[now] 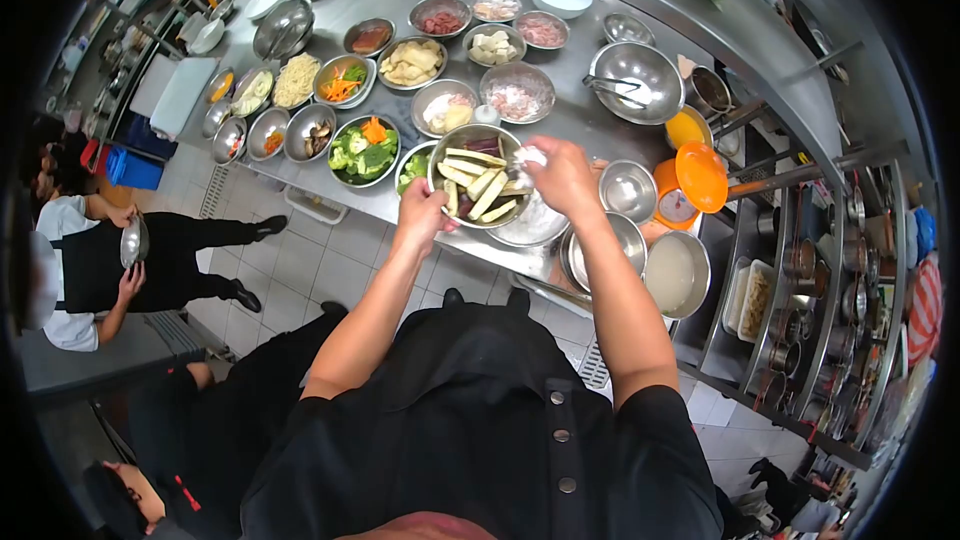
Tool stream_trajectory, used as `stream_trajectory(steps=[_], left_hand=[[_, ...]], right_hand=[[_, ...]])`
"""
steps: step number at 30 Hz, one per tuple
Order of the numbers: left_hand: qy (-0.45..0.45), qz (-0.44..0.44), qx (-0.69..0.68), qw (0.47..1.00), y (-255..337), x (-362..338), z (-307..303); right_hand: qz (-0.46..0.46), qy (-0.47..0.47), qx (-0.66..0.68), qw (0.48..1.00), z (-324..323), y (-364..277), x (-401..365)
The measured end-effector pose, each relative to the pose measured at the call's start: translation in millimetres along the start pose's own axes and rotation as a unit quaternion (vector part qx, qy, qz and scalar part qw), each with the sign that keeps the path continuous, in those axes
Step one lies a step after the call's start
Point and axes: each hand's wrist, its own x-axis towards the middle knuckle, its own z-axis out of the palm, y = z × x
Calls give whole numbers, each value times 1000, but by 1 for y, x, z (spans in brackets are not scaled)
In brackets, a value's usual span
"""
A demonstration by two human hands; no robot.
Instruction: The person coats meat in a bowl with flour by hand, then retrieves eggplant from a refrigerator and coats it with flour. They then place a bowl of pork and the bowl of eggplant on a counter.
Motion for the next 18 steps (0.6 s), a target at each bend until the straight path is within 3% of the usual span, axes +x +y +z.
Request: stream_trajectory(steps=[4, 11, 12, 13, 15, 17, 18], left_hand=[[-28, -21, 36, 999, -2, 14, 41], [-39, -21, 46, 998, 3, 8, 66], [-47, -19, 43, 998, 1, 9, 65], [-55, -16, 40, 998, -1, 10, 64], [-50, -10, 31, 998, 0, 8, 64], [-37, 60, 32, 997, 4, 5, 63], [-35, 63, 33, 997, 7, 7, 65]], right_hand=[[-82, 18, 26, 996, 8, -3, 13], [-113, 96, -6, 989, 4, 22, 21], [-78, 31, 10, 996, 4, 25, 16], [-79, 32, 11, 996, 14, 32, 11], [-167, 60, -87, 980, 39, 51, 0], [-163, 39, -126, 978, 28, 30, -9], [-180, 80, -119, 973, 22, 20, -9]])
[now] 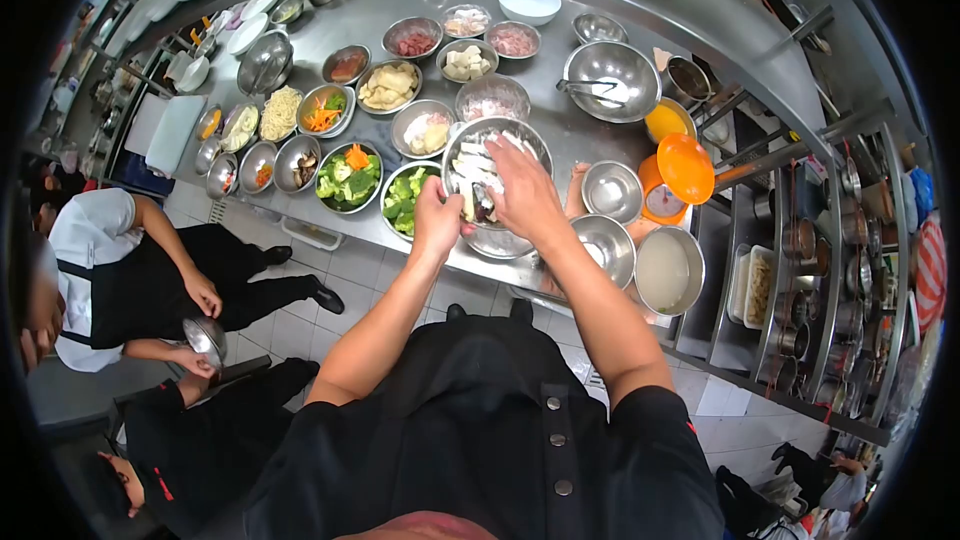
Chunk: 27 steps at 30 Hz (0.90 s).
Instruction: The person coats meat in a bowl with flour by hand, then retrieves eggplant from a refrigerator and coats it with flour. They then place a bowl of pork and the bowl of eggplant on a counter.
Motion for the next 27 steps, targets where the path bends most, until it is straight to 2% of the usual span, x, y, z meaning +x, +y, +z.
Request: stream_trajectory(steps=[2, 3, 5, 7, 10, 13, 15, 17, 18, 19, 20, 21, 23, 25, 26, 27], left_hand=[[49, 90, 80, 992, -2, -1, 2], [47, 90, 83, 991, -2, 0, 1], [17, -2, 62, 998, -3, 15, 1], [21, -8, -29, 999, -6, 18, 0], [42, 21, 25, 999, 2, 17, 1], [29, 27, 11, 999, 13, 26, -1], [38, 69, 83, 993, 9, 24, 0], [33, 47, 92, 994, 19, 22, 1], [39, 47, 98, 993, 21, 23, -1], [46, 43, 103, 993, 22, 22, -1], [47, 83, 106, 990, 21, 17, 0], [47, 77, 109, 990, 17, 12, -3], [53, 15, 199, 979, 22, 24, -6], [55, 39, 151, 986, 20, 25, -6], [49, 49, 164, 984, 18, 24, -7], [40, 60, 177, 982, 16, 21, -8]], right_hand=[[-17, 55, -30, 998, 4, -3, 2], [-14, 57, -29, 998, 12, 0, 0], [23, 1, -11, 1000, 14, 0, 8], [-16, 31, -15, 999, 10, 4, 9], [18, 66, -40, 997, 15, 6, 1], [0, 91, 0, 996, 18, 4, 1], [-12, 90, -13, 996, 26, 5, 0], [65, 94, 64, 991, 44, 14, 4], [31, 126, 45, 991, 45, 18, 5], [27, 125, 46, 991, 42, 18, 12], [41, 85, 52, 994, 42, 14, 12], [58, 45, 60, 995, 42, 9, 8], [61, 58, 69, 994, 41, 8, 15], [-13, 99, 7, 995, 35, 1, 13], [7, 29, 12, 999, 33, -5, 13], [13, 28, 15, 999, 37, -6, 7]])
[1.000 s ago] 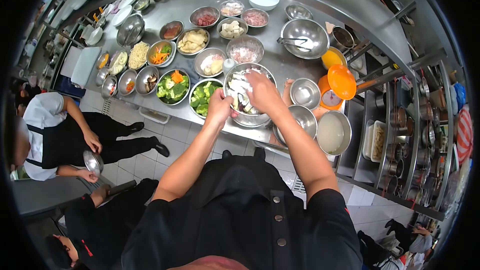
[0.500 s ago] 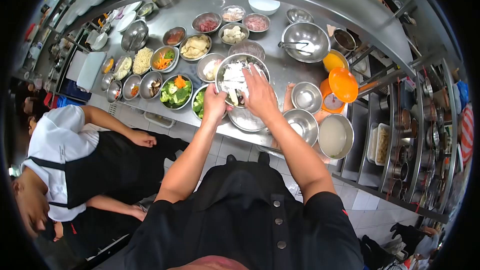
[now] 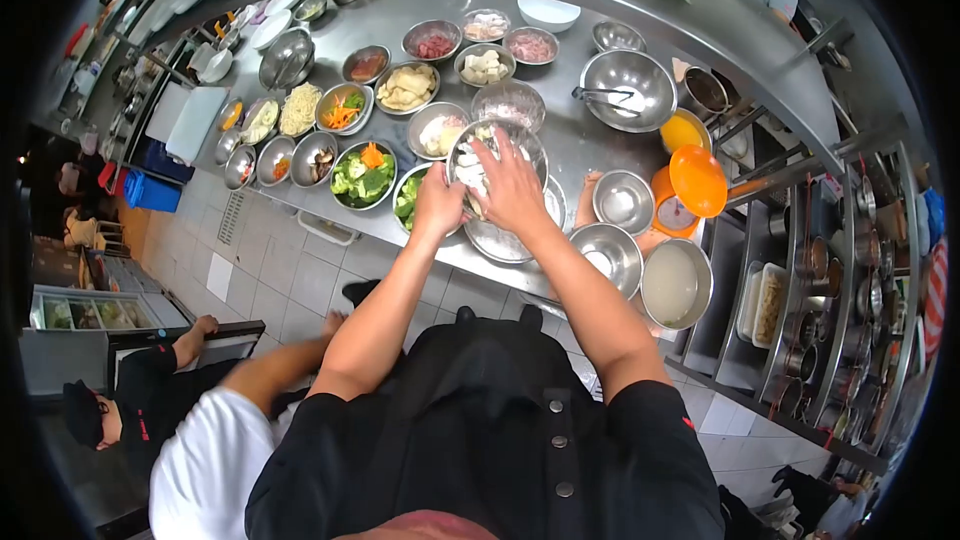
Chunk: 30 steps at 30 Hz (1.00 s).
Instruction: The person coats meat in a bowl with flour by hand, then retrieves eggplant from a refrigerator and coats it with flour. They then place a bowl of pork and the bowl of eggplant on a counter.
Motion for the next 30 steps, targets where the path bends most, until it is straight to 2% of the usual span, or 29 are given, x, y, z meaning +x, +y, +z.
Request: stream_trajectory(steps=[2, 3, 4, 6, 7, 8, 10, 11, 12, 14, 15, 16, 17, 18, 19, 21, 24, 25, 28, 29, 30], left_hand=[[-7, -28, 5, 1000, 1, 3, -6], [6, -44, -51, 998, 0, 3, -8], [20, -63, -106, 992, -1, 2, -10], [46, -18, -17, 999, -5, 0, -13], [24, -34, -7, 999, 3, 0, -18], [28, -28, -9, 999, -3, 4, -19], [53, -61, -117, 990, -25, 11, -22], [78, -56, -48, 994, -10, 0, -30], [78, -60, -46, 994, -13, -2, -33], [100, -57, -10, 993, -14, 0, -44], [98, -60, -48, 992, -23, 3, -52], [101, -57, -49, 992, -21, 3, -59], [116, -45, -4, 992, -19, 0, -63], [130, -36, 42, 990, -20, -1, -68], [101, -71, -3, 992, -24, 1, -74], [106, -80, -41, 990, -28, -4, -81], [105, -87, -85, 987, -28, -11, -82], [98, -98, -96, 986, -29, -12, -83], [81, -112, -136, 981, -31, -14, -80], [68, -114, -138, 982, -29, -15, -76], [55, -115, -139, 982, -28, -15, -72]], right_hand=[[52, -13, 39, 998, -2, 3, 12], [26, 30, -2, 999, -6, 4, 10], [20, 28, 0, 999, -4, 6, 16], [-5, -30, -21, 999, 1, 5, 10], [61, -82, 3, 995, 9, 10, 9], [54, -79, 1, 995, 9, 13, 10], [33, 18, 67, 997, 12, 15, 6], [34, 65, 99, 992, -10, -4, 6], [36, 62, 101, 992, -10, -4, -3], [46, 164, 118, 978, -15, 10, -12], [112, 131, 148, 974, -2, 28, -20], [108, 132, 149, 974, 14, 46, -27], [180, -26, 134, 974, 31, 65, -35], [249, -185, 114, 944, 48, 77, -44], [192, -235, 76, 950, 64, 81, -56], [88, -310, 2, 947, 76, 75, -66], [146, -341, 7, 929, 90, 92, -58], [194, -305, 42, 932, 72, 84, -50], [211, -185, 62, 958, 40, 92, -36], [212, -187, 60, 957, 19, 80, -28], [227, -150, 78, 959, -8, 63, -16]])
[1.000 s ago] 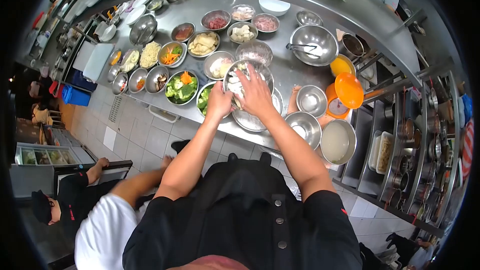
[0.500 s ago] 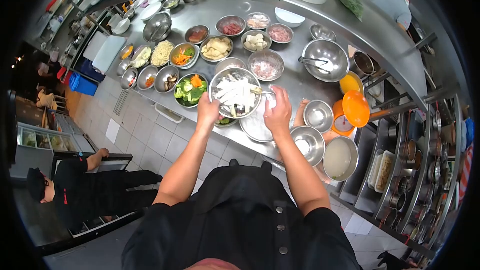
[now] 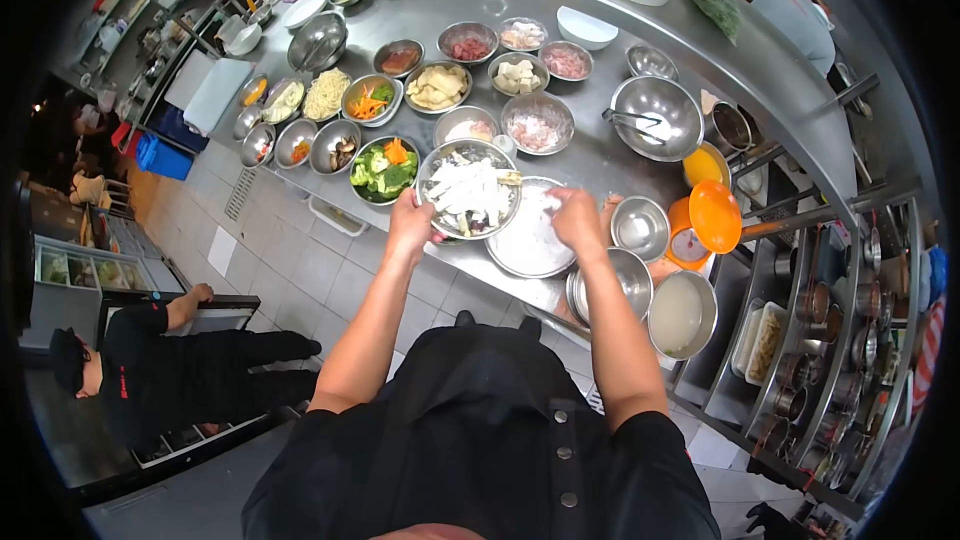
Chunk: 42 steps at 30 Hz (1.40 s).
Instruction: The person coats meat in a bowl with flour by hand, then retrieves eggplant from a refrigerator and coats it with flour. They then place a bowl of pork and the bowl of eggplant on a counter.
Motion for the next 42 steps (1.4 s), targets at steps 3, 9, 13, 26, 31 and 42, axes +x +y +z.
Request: stream_trajectory(steps=[3, 9, 13, 26, 31, 42], left_hand=[[-25, -4, 6, 1000, 0, 0, 20], [-45, -11, -4, 999, -2, 2, 65], [-20, 24, 49, 998, 12, -6, 77], [-52, -42, -97, 993, -3, 0, 68], [-91, -3, -41, 995, 8, 4, 56], [-62, 43, 23, 997, -2, 7, 65]], right_hand=[[-48, 48, 66, 995, -46, -55, -11], [-171, 26, -28, 985, -15, -76, -14], [-111, 7, -175, 978, -8, -78, -15], [-117, -91, -64, 987, -17, -65, 6], [-291, -14, 15, 957, -8, -54, 18], [-240, 118, 7, 964, -14, -58, 7]])
